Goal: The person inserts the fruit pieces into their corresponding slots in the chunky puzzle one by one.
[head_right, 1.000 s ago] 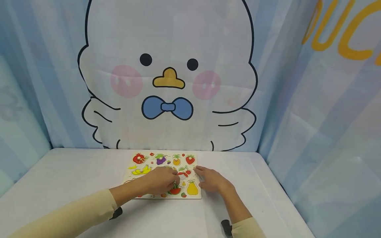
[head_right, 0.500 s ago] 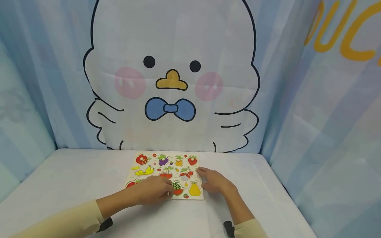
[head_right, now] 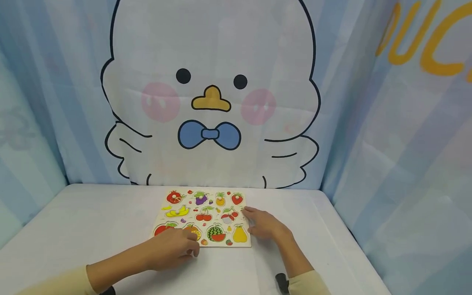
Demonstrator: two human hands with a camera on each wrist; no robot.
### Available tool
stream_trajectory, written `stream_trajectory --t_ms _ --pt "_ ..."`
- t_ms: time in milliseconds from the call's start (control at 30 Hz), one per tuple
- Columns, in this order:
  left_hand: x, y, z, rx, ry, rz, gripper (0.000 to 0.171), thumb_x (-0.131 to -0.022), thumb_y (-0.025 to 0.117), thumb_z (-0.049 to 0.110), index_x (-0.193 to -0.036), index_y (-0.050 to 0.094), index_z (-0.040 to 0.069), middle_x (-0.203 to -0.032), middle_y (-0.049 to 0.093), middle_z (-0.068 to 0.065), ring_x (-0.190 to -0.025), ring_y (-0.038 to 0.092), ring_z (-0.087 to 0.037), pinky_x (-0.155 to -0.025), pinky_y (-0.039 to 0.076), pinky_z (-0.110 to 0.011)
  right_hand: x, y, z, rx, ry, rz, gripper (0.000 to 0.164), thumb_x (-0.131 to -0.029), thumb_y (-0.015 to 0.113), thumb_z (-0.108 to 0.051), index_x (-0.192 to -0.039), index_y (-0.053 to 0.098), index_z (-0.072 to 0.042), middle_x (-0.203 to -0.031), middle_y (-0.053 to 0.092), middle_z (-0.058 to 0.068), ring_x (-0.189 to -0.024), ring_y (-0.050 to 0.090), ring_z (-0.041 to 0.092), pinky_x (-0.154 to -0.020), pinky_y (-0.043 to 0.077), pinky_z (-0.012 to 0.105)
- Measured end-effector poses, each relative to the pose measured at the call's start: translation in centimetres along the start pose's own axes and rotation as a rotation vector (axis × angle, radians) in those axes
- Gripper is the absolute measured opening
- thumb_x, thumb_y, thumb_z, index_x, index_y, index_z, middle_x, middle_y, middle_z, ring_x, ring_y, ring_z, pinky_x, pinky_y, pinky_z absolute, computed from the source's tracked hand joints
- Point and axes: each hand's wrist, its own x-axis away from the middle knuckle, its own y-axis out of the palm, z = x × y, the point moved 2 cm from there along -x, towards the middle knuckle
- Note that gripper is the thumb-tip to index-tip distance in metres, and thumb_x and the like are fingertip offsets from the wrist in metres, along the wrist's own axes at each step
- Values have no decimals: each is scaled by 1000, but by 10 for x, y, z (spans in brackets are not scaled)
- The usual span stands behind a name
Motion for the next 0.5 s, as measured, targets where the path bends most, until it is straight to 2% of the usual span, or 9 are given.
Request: stream_trajectory --t_ms 300,500 --pt "36 1 -4 131 -68 -49 15 -90 82 15 -91 76 28 -79 56 19 -72 50 1 -72 50 -17 -2 -5 -3 32 -30 5 65 -97 72 -16 -157 48 -16 -166 41 4 -151 42 35 -120 37 57" --pt "54 4 0 140 -79 -112 13 -90 82 17 -94 78 29 -79 58 19 -72 50 3 -72 51 -16 -1 -7 -5 36 -24 10 65 -97 73 -17 -157 48 -17 -166 42 3 -150 42 35 -120 37 57"
